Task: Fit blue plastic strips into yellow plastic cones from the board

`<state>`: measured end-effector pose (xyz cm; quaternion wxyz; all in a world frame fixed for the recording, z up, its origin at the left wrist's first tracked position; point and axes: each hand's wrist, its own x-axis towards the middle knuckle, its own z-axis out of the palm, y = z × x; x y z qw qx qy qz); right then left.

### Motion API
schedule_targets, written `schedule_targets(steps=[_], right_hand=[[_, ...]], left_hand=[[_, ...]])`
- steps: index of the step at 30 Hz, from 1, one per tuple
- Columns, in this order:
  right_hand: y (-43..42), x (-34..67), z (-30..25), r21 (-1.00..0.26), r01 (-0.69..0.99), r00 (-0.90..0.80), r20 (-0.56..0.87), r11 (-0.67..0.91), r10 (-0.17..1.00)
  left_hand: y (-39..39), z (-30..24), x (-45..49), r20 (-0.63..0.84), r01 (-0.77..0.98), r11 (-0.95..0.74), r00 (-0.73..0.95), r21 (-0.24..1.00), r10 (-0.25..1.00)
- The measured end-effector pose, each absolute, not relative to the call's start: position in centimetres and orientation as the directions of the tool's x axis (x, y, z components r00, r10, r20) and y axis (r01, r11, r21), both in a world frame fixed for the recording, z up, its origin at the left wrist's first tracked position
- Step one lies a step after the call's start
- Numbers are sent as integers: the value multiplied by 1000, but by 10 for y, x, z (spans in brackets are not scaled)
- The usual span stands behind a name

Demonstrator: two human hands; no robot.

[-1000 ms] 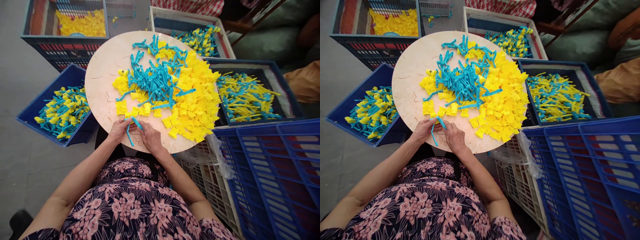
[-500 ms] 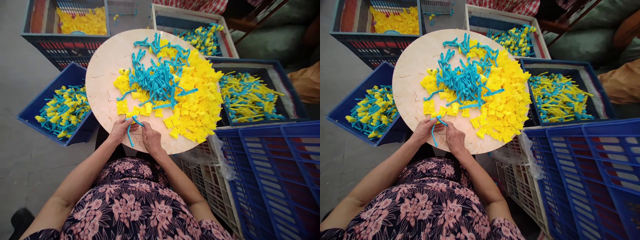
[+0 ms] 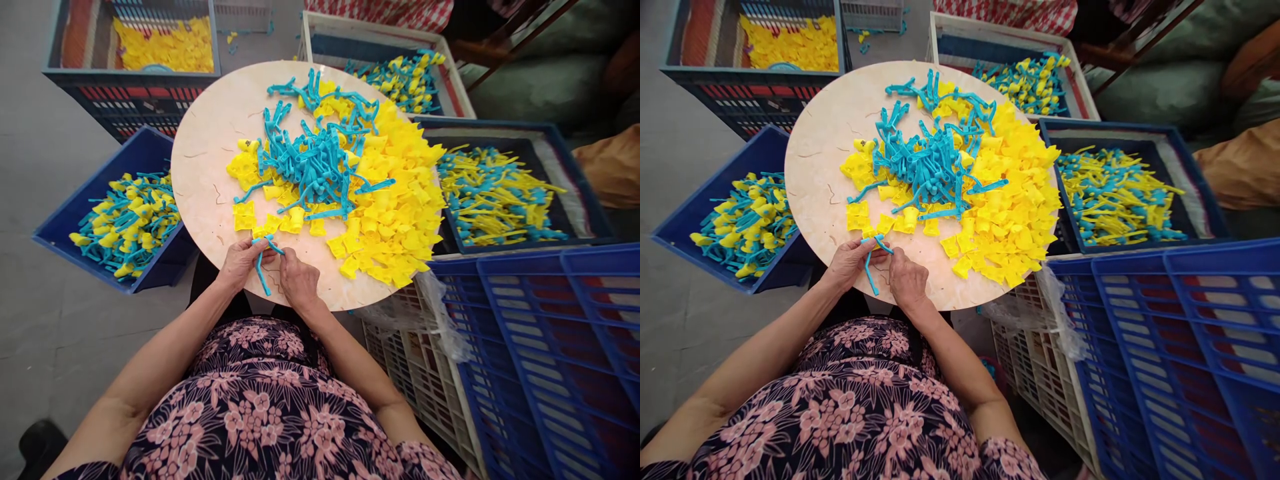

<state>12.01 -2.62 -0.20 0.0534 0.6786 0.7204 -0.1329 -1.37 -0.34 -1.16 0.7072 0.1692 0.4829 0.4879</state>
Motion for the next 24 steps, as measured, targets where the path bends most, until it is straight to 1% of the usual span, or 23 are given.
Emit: schedule_targets(steps=[4, 9, 14, 19, 24], right_hand=[[-26, 117, 7, -87, 992, -110, -258, 90, 960], [-25, 113, 18, -81, 990, -135, -259, 118, 957], [-22, 106, 15, -71, 982, -189, -224, 177, 956], [-17, 103, 20, -112, 979, -198, -280, 173, 939], [-19, 101, 25, -121, 966, -251, -261, 226, 932]], left_hand=[[-5, -10, -15, -508, -528, 461, 64, 713, 859], [-6, -8, -18, -495, -556, 453, 84, 697, 865], [-7, -10, -18, -488, -587, 407, 24, 700, 872], [-6, -11, -18, -480, -597, 402, 31, 694, 877], [-10, -9, -19, -469, -593, 379, 3, 710, 883]])
